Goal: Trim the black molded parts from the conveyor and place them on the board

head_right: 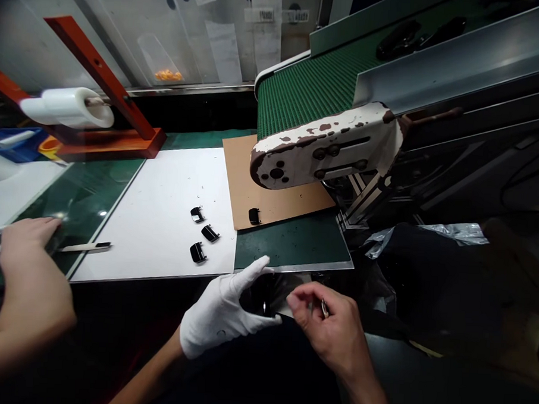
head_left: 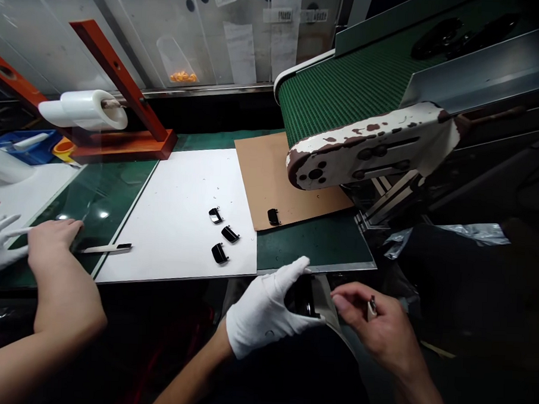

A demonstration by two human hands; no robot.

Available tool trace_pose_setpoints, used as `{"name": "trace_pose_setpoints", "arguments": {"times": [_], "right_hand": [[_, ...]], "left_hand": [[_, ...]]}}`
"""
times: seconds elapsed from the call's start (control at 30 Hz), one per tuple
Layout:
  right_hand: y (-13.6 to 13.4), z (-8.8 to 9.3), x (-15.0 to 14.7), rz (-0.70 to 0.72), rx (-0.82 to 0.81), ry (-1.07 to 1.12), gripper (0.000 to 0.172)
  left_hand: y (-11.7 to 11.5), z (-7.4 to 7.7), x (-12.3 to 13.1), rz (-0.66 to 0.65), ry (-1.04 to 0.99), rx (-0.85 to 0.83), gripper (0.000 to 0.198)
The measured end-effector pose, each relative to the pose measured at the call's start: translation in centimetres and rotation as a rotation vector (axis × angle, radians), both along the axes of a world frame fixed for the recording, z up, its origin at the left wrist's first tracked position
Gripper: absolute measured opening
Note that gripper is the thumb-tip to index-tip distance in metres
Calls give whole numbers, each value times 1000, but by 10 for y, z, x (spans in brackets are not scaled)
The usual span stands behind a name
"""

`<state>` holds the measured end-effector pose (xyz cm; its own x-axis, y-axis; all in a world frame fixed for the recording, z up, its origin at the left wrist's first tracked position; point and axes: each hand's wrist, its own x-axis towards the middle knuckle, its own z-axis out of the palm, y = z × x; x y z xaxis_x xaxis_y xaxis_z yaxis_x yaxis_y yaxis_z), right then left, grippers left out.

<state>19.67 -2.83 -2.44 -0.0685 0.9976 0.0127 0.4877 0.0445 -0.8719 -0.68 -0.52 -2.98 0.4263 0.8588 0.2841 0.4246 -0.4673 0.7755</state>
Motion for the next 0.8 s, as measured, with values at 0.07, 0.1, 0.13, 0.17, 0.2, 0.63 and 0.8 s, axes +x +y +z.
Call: {"name": "trace_pose_setpoints", "arguments": {"times": [0.07, 0.1, 0.13, 0.17, 0.2, 0.63, 0.8], "right_hand": [[-6, -1, -2, 65, -29, 61, 16], [-7, -1, -4, 85, -39, 89, 15], [-8, -2, -6, 99, -46, 114, 14], [-9, -3, -9, 112, -53, 137, 12], [-9, -4, -11, 122, -57, 161, 10], [-17, -31, -25, -62, -214, 608, 15], [-26, -37, -43, -253, -468, 1049, 24]], "left_hand": [[0, -1, -1, -9, 24, -33, 86], [1, -2, -1, -12, 32, -47, 87], [1, -3, -1, -15, 36, -57, 86], [1, -3, -1, -17, 36, -60, 86], [1, -3, -1, -20, 36, -60, 86], [-5, -3, 1, 65, -75, 104, 100], [-3, -5, 3, 13, -168, 144, 104]]}}
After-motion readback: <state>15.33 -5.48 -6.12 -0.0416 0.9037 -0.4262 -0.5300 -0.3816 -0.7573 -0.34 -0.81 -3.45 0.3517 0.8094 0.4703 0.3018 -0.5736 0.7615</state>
